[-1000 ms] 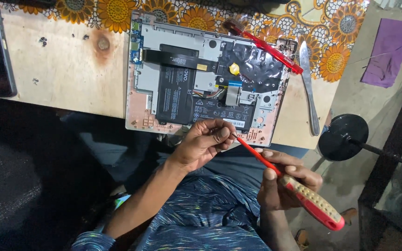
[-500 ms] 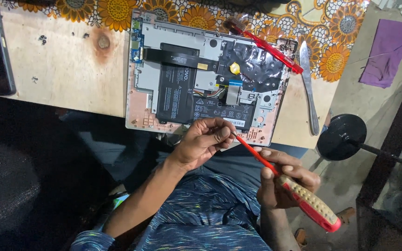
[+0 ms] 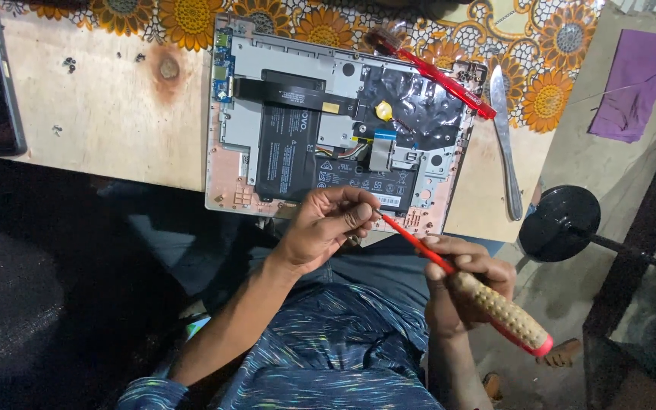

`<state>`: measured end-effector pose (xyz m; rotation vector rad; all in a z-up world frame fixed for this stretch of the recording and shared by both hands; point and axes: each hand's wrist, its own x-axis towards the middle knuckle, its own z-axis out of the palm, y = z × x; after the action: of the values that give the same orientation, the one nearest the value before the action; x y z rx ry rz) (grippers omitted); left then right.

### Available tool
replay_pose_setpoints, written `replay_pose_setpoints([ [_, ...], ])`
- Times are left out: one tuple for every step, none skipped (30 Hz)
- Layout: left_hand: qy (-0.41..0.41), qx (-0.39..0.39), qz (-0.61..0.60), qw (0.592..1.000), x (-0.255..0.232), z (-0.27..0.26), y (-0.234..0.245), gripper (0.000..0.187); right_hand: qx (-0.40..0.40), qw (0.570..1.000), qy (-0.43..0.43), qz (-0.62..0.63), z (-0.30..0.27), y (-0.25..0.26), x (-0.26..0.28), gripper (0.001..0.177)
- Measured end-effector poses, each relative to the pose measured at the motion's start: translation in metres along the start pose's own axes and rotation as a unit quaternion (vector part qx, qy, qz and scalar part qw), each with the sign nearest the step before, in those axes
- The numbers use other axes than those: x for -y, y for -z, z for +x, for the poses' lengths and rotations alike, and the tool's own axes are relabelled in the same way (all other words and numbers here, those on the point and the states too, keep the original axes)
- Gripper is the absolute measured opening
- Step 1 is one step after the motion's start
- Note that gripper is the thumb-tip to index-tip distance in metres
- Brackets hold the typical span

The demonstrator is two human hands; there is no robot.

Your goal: A person is disassembling a laptop on a workbench, using a screwdriver to remove internal screws and their hands to disconnect ribbon cables.

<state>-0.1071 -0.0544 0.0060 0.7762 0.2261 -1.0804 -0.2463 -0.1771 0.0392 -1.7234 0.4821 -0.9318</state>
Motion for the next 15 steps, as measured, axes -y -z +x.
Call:
replay_pose_setpoints([
  [-0.001,-0.001,0.0,1.0,0.0002,0.0005,-0.0001,0.018,0.001,1.0,0.0,0.001,-0.0028,0.001,-0.0037,0.043],
  [-0.007,0.001,-0.006,1.0,0.0007,0.001,-0.0002,0.019,-0.01,1.0,-0.001,0.0,-0.0057,0.0022,-0.0075,0.045],
  [-0.011,0.005,-0.011,1.0,0.0008,0.0023,-0.0005,0.019,-0.023,1.0,-0.001,-0.002,-0.0086,0.0033,-0.0112,0.046],
  [-0.01,0.005,-0.011,1.0,0.0004,0.0028,-0.0001,0.019,-0.024,1.0,-0.001,-0.002,-0.0073,0.0023,-0.0095,0.046],
  [-0.015,0.004,-0.008,1.0,0.0005,0.0027,0.0004,0.021,-0.026,0.999,-0.006,-0.022,-0.0067,0.0016,-0.0073,0.047],
  [-0.02,0.003,-0.006,1.0,0.0005,0.0026,0.0009,0.022,-0.027,0.999,-0.011,-0.043,-0.0061,0.0009,-0.0051,0.048],
  [-0.019,0.003,-0.005,1.0,0.0015,0.003,0.0011,0.022,-0.028,0.999,-0.011,-0.043,-0.0062,0.0008,-0.0057,0.048],
  [-0.021,0.001,-0.002,1.0,0.0023,0.0034,0.0014,0.023,-0.029,0.999,-0.007,-0.037,-0.0062,0.0005,-0.0063,0.046],
  [-0.022,-0.001,0.0,1.0,0.0034,0.0037,0.0015,0.023,-0.03,0.999,-0.002,-0.031,-0.0061,0.0005,-0.0068,0.044],
  [-0.022,-0.001,0.0,1.0,0.0032,0.0043,0.0013,0.023,-0.029,0.999,-0.002,-0.031,-0.0056,-0.0007,-0.0058,0.044],
  [-0.024,0.0,0.0,1.0,0.0033,0.0046,0.0012,0.023,-0.033,0.999,0.002,-0.031,-0.0053,-0.0017,-0.0046,0.043],
  [-0.025,0.002,0.0,1.0,0.0034,0.0049,0.0011,0.024,-0.037,0.999,0.006,-0.03,-0.0053,-0.0027,-0.0035,0.042],
  [-0.025,0.002,-0.001,1.0,0.003,0.0044,0.0006,0.024,-0.036,0.999,0.005,-0.03,-0.0059,-0.0031,-0.0047,0.042],
  [-0.026,0.003,-0.002,1.0,0.0026,0.0038,0.0,0.024,-0.041,0.999,0.006,-0.023,-0.0065,-0.0034,-0.0059,0.042],
  [-0.026,0.005,-0.002,1.0,0.0017,0.004,-0.0007,0.024,-0.047,0.999,0.007,-0.017,-0.0067,-0.0041,-0.0074,0.042],
])
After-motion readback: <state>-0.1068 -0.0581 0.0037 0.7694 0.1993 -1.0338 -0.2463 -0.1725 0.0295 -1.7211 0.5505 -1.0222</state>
